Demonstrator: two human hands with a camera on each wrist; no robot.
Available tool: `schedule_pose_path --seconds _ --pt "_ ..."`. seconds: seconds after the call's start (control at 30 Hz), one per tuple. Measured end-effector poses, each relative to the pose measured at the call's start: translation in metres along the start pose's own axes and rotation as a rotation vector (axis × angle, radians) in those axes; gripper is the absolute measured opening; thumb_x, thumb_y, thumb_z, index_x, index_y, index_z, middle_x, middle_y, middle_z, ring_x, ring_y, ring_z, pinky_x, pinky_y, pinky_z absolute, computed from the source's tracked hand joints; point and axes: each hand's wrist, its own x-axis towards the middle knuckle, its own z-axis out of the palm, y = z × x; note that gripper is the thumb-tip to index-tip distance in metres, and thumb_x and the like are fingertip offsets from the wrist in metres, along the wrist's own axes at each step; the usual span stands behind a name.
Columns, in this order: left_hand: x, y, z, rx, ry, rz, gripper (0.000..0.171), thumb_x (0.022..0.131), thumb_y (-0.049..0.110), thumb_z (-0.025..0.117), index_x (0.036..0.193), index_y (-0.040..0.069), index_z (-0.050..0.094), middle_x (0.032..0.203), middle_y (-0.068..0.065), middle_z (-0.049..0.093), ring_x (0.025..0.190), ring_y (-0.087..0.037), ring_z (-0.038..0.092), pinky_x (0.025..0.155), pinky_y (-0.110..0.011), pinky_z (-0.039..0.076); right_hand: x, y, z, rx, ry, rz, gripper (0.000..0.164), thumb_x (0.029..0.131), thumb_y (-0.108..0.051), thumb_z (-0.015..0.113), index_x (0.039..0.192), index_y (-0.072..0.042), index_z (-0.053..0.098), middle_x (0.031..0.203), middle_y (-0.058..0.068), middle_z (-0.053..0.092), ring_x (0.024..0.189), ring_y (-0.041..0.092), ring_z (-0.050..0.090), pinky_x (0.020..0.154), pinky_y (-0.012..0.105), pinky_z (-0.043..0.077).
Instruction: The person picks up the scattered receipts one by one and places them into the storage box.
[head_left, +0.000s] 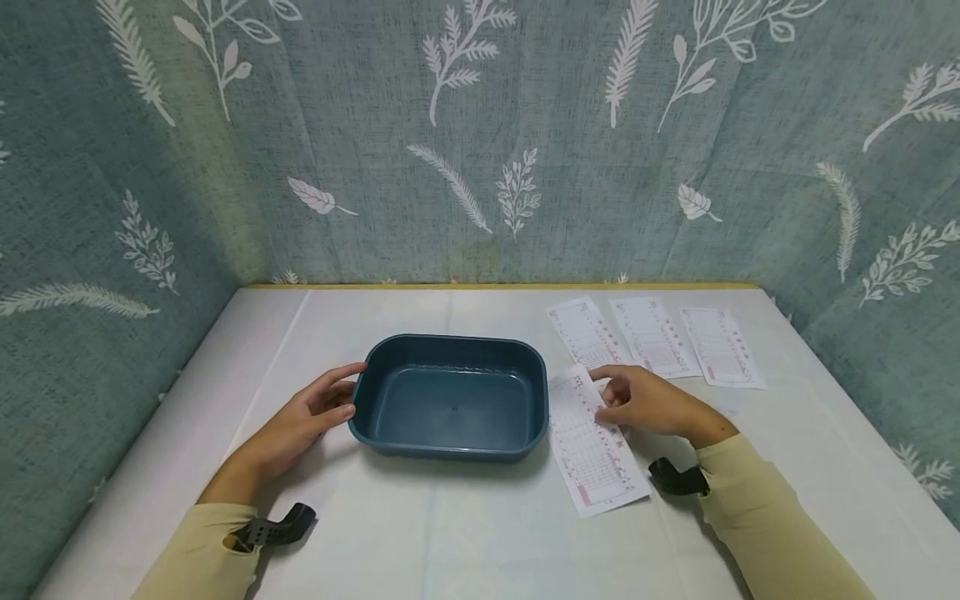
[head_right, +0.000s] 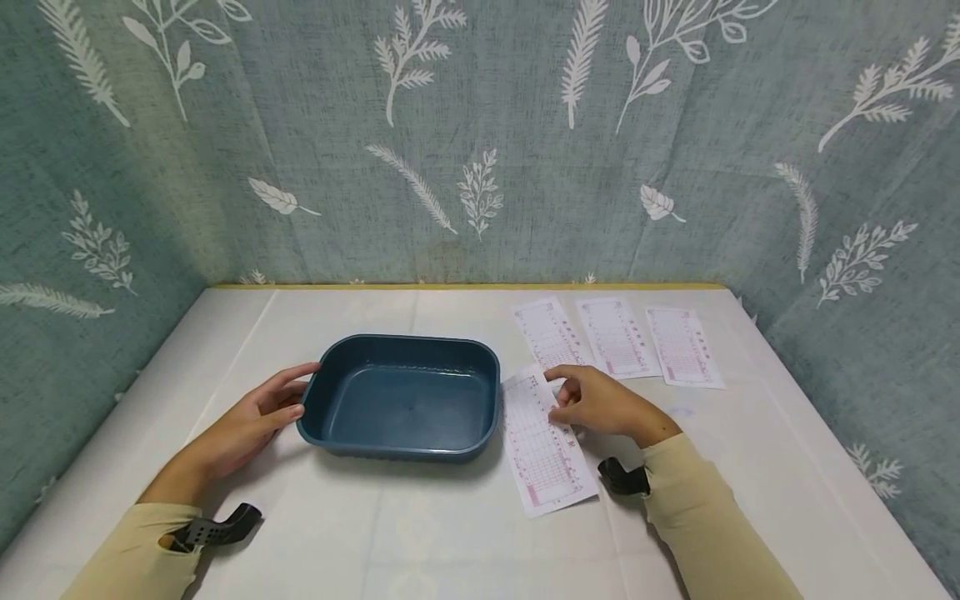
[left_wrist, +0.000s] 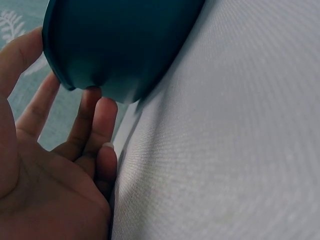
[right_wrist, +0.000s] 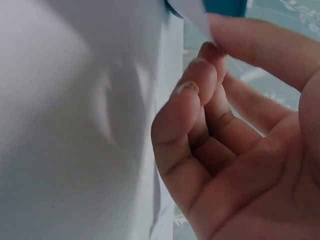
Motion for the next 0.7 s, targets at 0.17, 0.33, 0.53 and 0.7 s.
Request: schedule_pose_path --seconds 0.17,0.33,0.53,0.7 --pt "-0.001 0.000 -0.001 0.015 -0.001 -0.001 0.057 0.103 0.019 0.056 0.155 0.020 0.034 0.144 -0.021 0.044 0.118 -0.009 0.051 0.094 -0.015 0.043 -0.003 0.000 -0.006 0.003 -0.025 0.002 0.018 0.088 -0.016 0.074 0.100 -0.003 0.067 0.074 0.000 0.058 0.065 0.011 0.051 0.057 0.023 0.039" --pt "0.000 0.002 0.000 0.014 -0.001 -0.012 0.058 0.102 0.019 0.057 0.155 0.019 0.034 0.145 -0.022 0.044 0.118 -0.007 0.051 0.094 -0.014 0.043 -0.004 0.001 -0.011 -0.004 -0.046 -0.020 0.011 0.095 -0.017 0.066 0.096 -0.005 0.066 0.072 0.001 0.060 0.062 0.011 0.052 0.056 0.023 0.039" --pt "-0.001 0.003 -0.001 0.017 0.010 -0.011 0.058 0.103 0.020 0.056 0.156 0.018 0.033 0.148 -0.024 0.042 0.121 0.000 0.050 0.096 -0.010 0.041 -0.001 0.001 -0.016 0.046 -0.004 0.013 0.013 0.100 -0.013 0.056 0.105 -0.001 0.057 0.084 0.006 0.067 0.067 0.014 0.059 0.058 0.025 0.045" --pt "-0.001 0.004 0.000 0.021 -0.003 -0.011 0.056 0.104 0.021 0.054 0.156 0.019 0.033 0.152 -0.023 0.039 0.125 0.001 0.046 0.096 -0.009 0.039 -0.004 0.000 -0.019 0.049 0.098 0.062 0.017 0.100 -0.008 0.052 0.114 0.001 0.056 0.082 0.005 0.062 0.070 0.014 0.055 0.060 0.025 0.045"
